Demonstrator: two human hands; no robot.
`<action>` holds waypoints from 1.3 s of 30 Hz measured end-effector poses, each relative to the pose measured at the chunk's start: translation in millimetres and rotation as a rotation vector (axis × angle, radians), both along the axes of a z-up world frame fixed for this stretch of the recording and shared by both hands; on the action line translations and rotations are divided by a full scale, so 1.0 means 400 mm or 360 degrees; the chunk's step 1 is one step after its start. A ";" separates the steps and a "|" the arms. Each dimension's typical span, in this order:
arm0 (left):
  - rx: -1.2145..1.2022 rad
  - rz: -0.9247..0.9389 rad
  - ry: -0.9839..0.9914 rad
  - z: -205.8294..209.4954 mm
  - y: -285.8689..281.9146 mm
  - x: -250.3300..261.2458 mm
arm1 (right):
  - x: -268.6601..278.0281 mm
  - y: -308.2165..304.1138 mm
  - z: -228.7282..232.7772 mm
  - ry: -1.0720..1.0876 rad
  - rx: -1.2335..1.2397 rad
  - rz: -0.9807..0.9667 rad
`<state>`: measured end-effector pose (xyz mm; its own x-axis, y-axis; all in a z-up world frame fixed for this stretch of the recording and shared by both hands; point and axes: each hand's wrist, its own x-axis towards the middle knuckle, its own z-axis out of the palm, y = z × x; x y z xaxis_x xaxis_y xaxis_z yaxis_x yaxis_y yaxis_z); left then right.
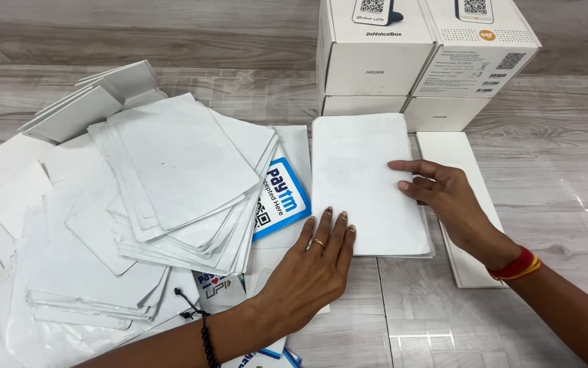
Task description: The person sorts through a pile of white paper sheets and Paytm UPI cards on a tiled floor. They separate the items into neat stacks while JioVoiceBox product boxes remain stacked nearby.
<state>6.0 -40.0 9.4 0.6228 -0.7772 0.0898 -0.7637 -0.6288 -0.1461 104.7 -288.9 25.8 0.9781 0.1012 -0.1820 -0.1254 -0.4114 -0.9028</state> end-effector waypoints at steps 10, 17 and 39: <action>0.0168 0.0023 0.0170 -0.036 -0.018 0.012 | 0.008 -0.047 -0.040 -0.0080 -0.0258 -0.0050; 0.0186 0.0013 0.0183 -0.053 -0.021 0.016 | 0.016 -0.048 -0.059 -0.0097 -0.0407 0.0009; -0.0446 0.0939 -0.0136 -0.032 0.195 0.165 | -0.038 0.078 0.001 -0.0811 -0.1280 0.0633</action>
<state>72.0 38.1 -3.4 0.9190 -0.2476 0.3069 -0.2721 -0.9615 0.0390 89.3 -257.7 26.1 0.8804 0.4660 0.0877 0.4723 -0.8453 -0.2498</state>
